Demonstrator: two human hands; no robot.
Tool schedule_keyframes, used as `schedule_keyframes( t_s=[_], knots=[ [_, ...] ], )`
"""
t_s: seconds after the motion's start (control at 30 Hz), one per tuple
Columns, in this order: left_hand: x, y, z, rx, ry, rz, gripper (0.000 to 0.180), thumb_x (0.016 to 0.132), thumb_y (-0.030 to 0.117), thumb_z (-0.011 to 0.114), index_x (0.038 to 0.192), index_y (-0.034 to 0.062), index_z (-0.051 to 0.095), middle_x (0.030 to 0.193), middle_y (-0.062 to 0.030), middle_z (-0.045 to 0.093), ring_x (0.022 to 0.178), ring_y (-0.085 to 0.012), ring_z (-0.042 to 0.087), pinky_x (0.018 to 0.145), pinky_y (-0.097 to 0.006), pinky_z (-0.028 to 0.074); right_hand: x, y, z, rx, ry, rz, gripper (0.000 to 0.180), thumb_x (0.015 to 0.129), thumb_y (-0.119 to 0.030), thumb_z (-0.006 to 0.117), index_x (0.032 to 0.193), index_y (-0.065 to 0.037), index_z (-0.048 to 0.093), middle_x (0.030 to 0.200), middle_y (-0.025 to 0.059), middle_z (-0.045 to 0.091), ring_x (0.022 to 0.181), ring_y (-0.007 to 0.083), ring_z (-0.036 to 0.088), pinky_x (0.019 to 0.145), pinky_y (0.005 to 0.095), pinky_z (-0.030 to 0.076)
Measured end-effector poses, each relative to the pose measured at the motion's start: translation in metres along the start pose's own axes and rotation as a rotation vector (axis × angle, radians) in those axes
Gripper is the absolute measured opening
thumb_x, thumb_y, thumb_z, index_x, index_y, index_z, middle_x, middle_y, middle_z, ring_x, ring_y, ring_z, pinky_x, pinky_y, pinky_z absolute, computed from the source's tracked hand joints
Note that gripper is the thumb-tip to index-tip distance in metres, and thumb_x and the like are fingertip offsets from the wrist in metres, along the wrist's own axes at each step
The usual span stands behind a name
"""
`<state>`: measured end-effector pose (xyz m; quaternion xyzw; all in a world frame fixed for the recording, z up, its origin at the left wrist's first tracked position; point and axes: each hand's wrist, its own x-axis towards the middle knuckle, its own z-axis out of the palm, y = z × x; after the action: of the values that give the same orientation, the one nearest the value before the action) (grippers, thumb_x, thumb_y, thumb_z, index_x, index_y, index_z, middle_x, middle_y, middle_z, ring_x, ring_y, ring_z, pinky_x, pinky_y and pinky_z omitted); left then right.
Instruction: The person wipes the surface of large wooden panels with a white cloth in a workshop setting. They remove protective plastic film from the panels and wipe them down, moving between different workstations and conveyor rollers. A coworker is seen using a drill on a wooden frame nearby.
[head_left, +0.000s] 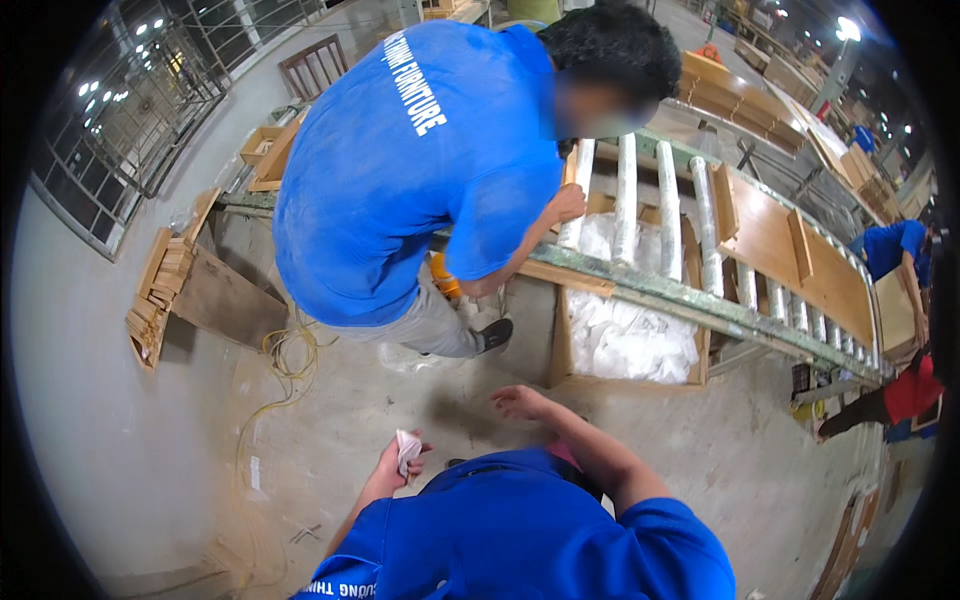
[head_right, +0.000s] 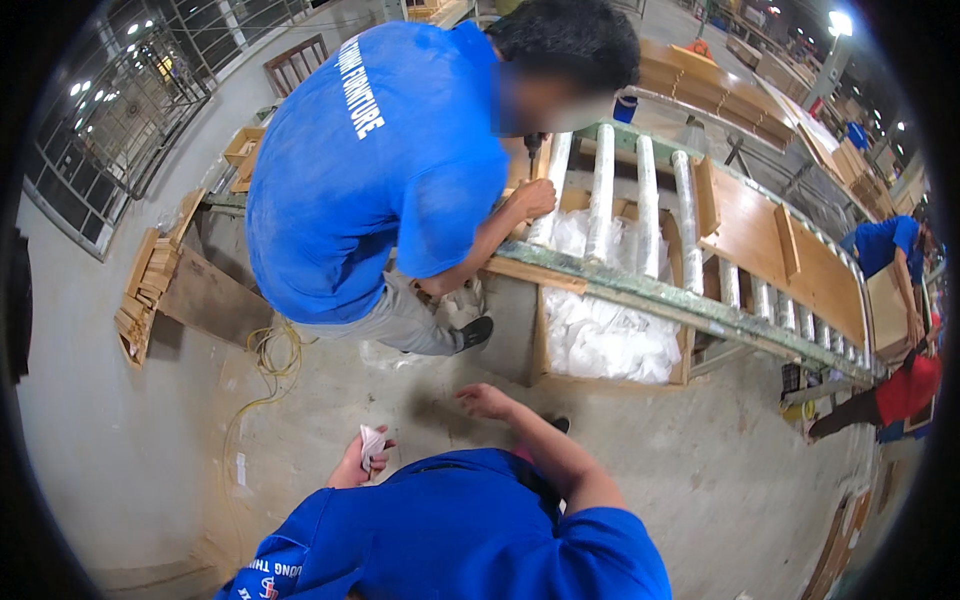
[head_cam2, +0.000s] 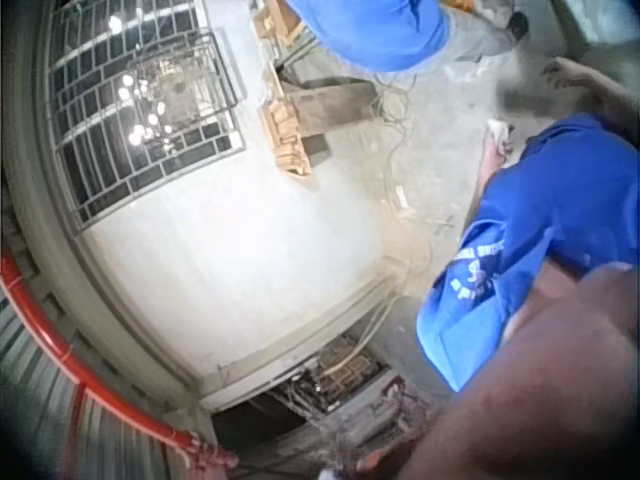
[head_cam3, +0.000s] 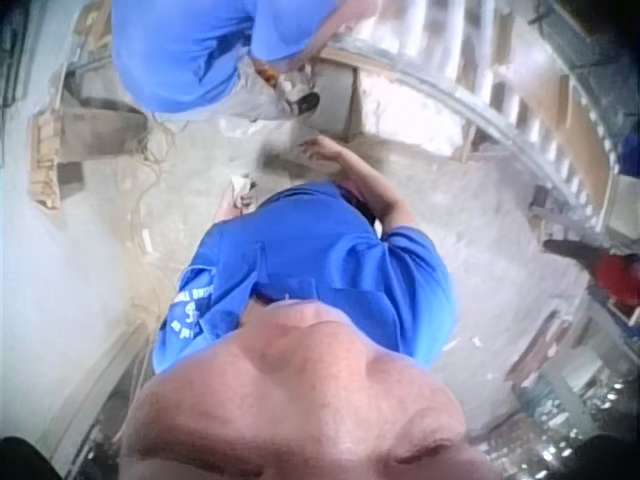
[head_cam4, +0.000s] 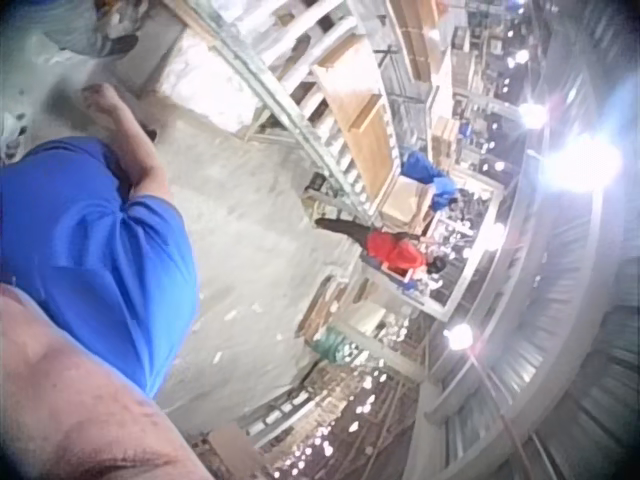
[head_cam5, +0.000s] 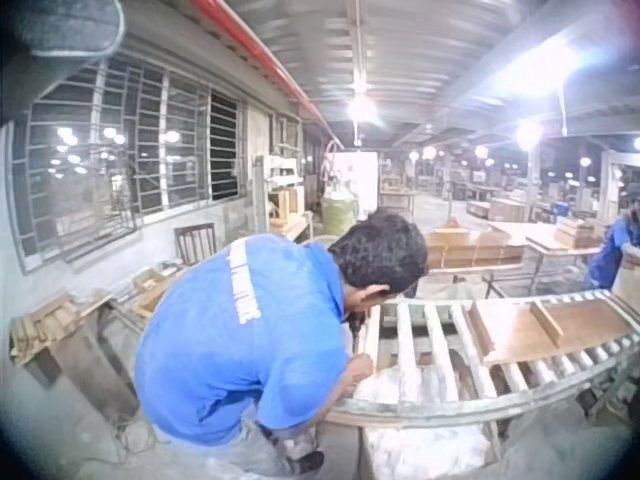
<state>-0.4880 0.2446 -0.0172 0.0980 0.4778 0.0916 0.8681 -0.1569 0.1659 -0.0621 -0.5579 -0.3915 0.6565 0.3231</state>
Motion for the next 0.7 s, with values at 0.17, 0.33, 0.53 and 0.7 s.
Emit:
schedule_keyframes(
  t_s=[0.17,0.33,0.53,0.7],
  knots=[
    [0.059,0.002,0.153,0.288,-0.206,-0.080,0.054,0.092,0.059,0.028,0.108,0.0148,0.055,0.075,-0.0113,0.060,0.039,-0.0103,0.035,0.035,-0.024,0.026,-0.069,-0.049,-0.033,0.256,-0.049,-0.125,0.040,0.089,-0.020,0.058,0.127,-0.011,0.051,0.103,0.0011,0.061,0.080,0.0108,0.057,0.072,0.0266,0.047],
    [0.104,-0.052,0.323,0.537,-0.492,-0.264,0.067,0.089,0.067,0.022,0.094,0.0100,0.057,0.070,-0.0117,0.061,0.034,-0.0101,0.033,0.031,-0.023,0.024,-0.167,-0.036,-0.120,0.516,0.103,-0.215,0.042,0.089,-0.018,0.057,0.127,-0.004,0.048,0.105,0.0039,0.059,0.083,0.0114,0.056,0.078,0.0284,0.047],
    [0.144,-0.107,0.407,0.595,-0.635,-0.501,0.073,0.088,0.069,0.019,0.102,0.0061,0.053,0.074,-0.0121,0.060,0.038,-0.0088,0.036,0.033,-0.021,0.027,-0.239,0.002,-0.167,0.823,0.194,-0.286,0.043,0.085,-0.015,0.061,0.125,-0.001,0.049,0.099,0.0057,0.061,0.080,0.0127,0.058,0.076,0.0280,0.048],
    [0.147,-0.139,0.465,0.810,-0.659,-0.430,0.067,0.090,0.065,0.020,0.106,0.0092,0.053,0.090,-0.0150,0.063,0.047,-0.0124,0.052,0.037,-0.023,0.039,-0.268,0.050,-0.186,1.119,0.184,-0.589,0.038,0.087,-0.020,0.059,0.119,0.000,0.050,0.102,0.0126,0.060,0.084,0.0180,0.060,0.073,0.0304,0.049]
  ],
)
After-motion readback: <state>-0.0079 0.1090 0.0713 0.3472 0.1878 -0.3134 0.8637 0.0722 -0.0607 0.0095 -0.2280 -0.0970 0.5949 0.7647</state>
